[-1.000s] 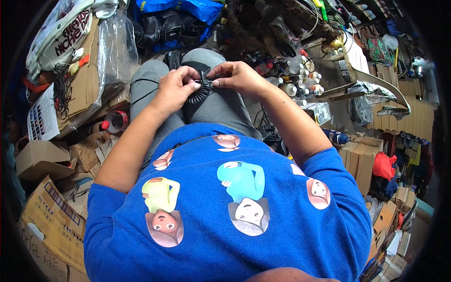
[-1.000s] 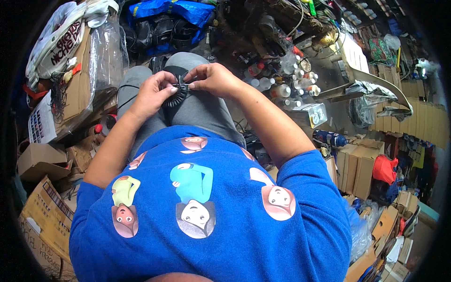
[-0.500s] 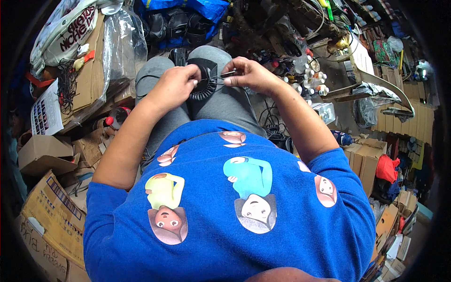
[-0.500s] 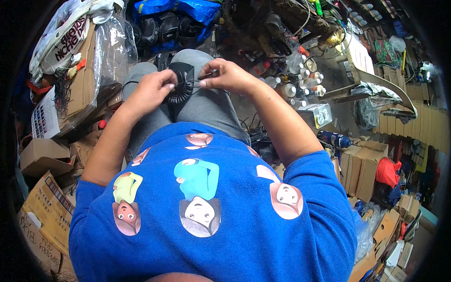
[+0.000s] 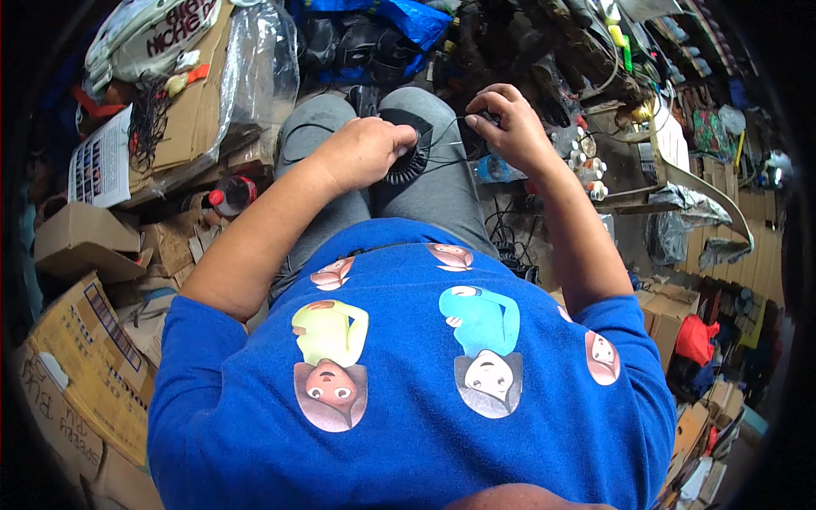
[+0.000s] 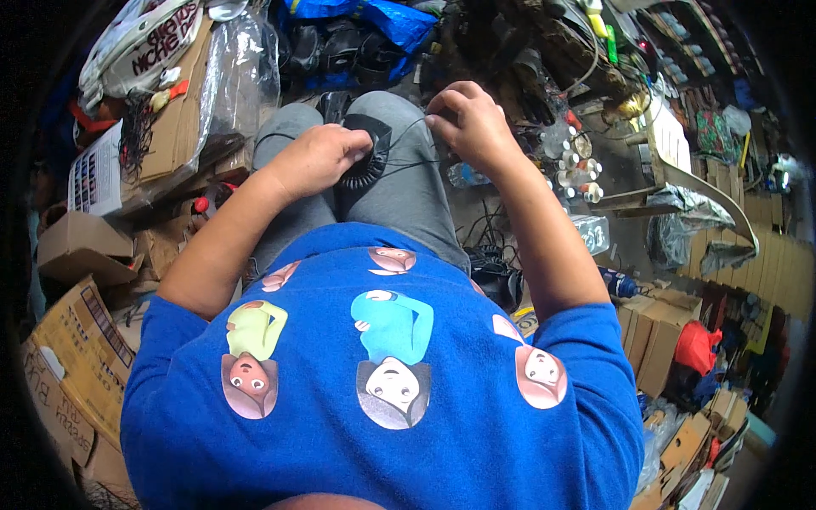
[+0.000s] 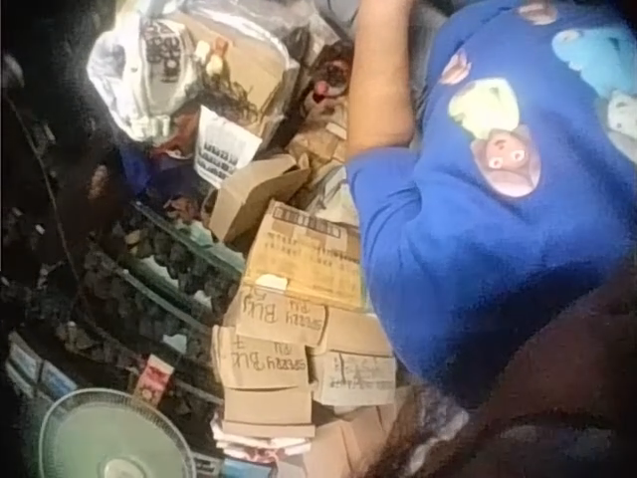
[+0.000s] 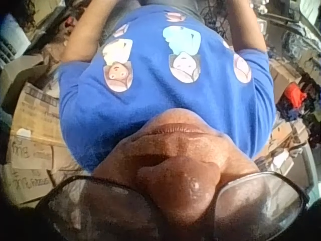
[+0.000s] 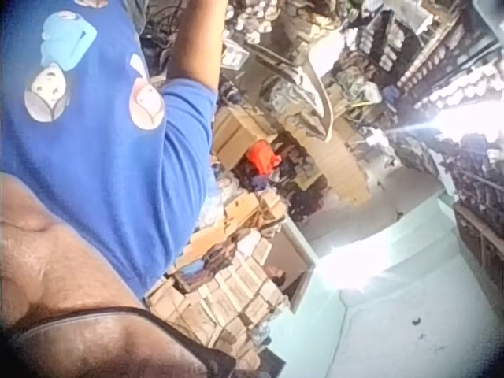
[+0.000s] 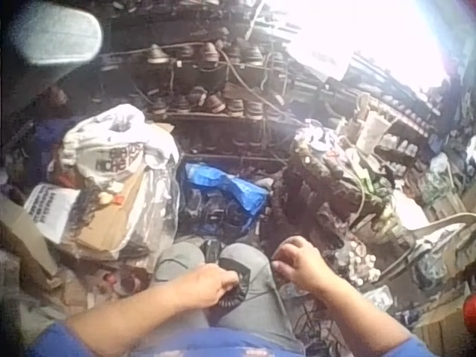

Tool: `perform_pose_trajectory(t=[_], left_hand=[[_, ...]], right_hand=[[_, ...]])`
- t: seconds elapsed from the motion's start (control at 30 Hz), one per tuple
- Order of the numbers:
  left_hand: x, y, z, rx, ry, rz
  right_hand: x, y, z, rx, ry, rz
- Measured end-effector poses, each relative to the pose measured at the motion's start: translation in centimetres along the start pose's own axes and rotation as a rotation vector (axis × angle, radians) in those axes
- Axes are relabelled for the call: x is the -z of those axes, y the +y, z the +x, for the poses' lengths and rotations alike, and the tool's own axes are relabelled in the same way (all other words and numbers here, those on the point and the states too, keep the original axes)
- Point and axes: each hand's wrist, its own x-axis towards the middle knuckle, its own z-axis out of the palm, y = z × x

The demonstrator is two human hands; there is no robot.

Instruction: Hand-stitching a black leather shoe component using needle and thread.

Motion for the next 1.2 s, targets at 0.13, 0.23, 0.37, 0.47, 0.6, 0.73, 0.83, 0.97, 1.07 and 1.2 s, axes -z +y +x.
perform_pose_trajectory(t=[0.13, 0.23, 0.37, 0.47, 0.6, 0.73, 0.83, 0.97, 1.07, 1.2], left_hand=[[0.3, 0.1, -0.3, 0.033, 0.030, -0.022], [0.2, -0.4, -0.5, -0.024, -0.006, 0.002], [-0.4, -0.9, -0.9, -0.063, 0.046, 0.053], [0.3, -0.9, -2.1, -0.106, 0.058, 0.169], [3.7, -2.6, -7.0, -0.025, 0.103, 0.407], [7.2, -2.9, -9.4, 0.304, 0.307, -0.221], [8.6, 1.9, -5.1, 0.118, 0.362, -0.698], [4.6, 5.8, -2.1, -0.140, -0.004, -1.197], [3.5, 5.0, -4.3, 0.337, -0.244, -0.969], [7.3, -2.2, -10.4, 0.159, 0.186, 0.130]], right_hand=[[0.7, -4.9, -0.2, 0.369, -0.322, -0.325], [-0.7, -5.6, 0.0, 0.418, -0.389, -0.408], [-1.2, -5.1, 0.1, 0.429, -0.380, -0.369], [-1.1, -4.6, 0.0, 0.431, -0.423, -0.378], [0.7, 0.1, -1.3, 0.372, -0.300, -0.416], [2.3, 3.0, -2.4, -0.332, -0.224, 0.599], [1.3, -1.8, 0.8, -0.262, -0.054, 1.237], [-0.6, -7.3, 2.1, -0.085, -0.370, 1.707], [0.2, -7.0, 0.0, -0.100, -0.563, 1.019], [2.1, 1.1, -3.8, -0.087, -0.436, 0.139]])
